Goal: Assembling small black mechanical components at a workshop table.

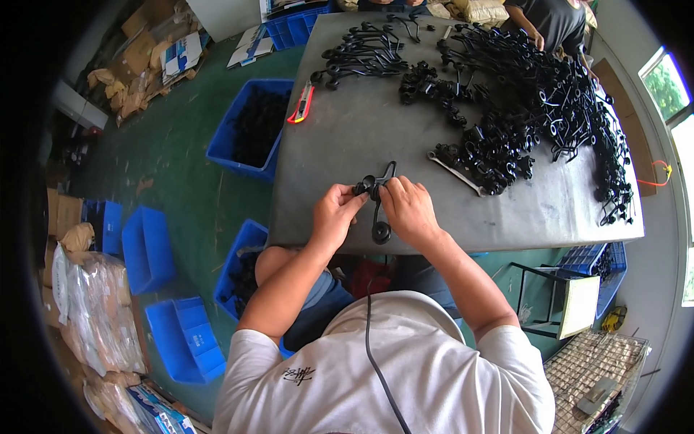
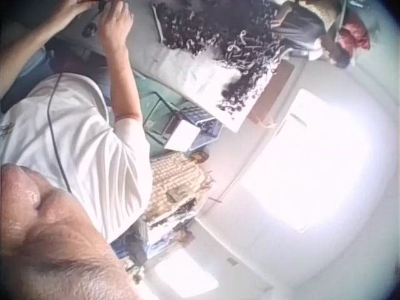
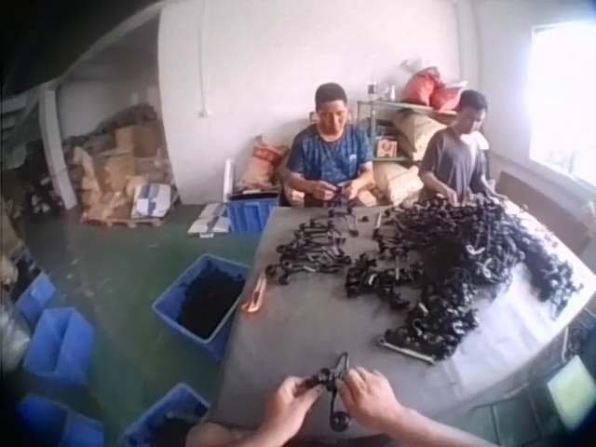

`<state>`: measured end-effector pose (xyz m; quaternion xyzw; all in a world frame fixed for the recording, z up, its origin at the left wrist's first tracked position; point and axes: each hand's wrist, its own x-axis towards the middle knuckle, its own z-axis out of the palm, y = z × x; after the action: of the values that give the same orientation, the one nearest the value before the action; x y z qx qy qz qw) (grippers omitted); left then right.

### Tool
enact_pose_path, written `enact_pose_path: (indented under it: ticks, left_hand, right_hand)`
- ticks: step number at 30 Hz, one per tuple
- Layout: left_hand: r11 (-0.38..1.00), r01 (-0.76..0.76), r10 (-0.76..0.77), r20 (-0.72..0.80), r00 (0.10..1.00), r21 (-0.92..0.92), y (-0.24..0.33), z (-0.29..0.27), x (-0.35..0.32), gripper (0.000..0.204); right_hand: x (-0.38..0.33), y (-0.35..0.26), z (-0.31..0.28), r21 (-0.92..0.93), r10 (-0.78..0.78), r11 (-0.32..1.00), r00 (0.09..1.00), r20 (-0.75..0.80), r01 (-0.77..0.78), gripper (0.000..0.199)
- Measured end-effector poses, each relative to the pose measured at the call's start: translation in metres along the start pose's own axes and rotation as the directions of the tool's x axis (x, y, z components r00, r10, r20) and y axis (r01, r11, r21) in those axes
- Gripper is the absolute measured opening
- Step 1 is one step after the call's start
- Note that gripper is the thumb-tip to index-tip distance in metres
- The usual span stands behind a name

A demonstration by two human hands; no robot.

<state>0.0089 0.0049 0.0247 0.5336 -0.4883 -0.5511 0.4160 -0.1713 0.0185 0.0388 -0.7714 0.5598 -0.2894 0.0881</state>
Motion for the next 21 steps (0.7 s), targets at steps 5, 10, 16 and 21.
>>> enact_pose_path:
  ticks: [5,10,16,21]
  left_hand:
    - [0.939,-0.330,0.338,-0.091,0.937,0.097,-0.015,0.009,-0.002,0.028]
    - [0.747,-0.474,0.573,-0.090,0.815,0.465,-0.010,0.007,-0.007,0.036]
    - [0.891,-0.271,0.344,-0.149,0.927,0.365,0.003,0.009,0.002,0.034]
    - [0.833,-0.315,0.425,-0.162,0.891,0.454,-0.011,0.005,0.014,0.034]
  right_hand:
    - [-0.005,0.016,0.027,0.642,0.548,0.395,0.729,0.410,-0.657,0.035]
    - [-0.007,0.024,0.003,0.680,0.339,-0.067,0.624,0.704,-0.730,0.042]
    - [-0.030,0.080,-0.030,-0.451,0.202,0.849,0.958,-0.203,-0.275,0.016]
    - [-0.023,0.108,-0.036,-0.487,0.313,0.823,0.949,-0.040,-0.292,0.015]
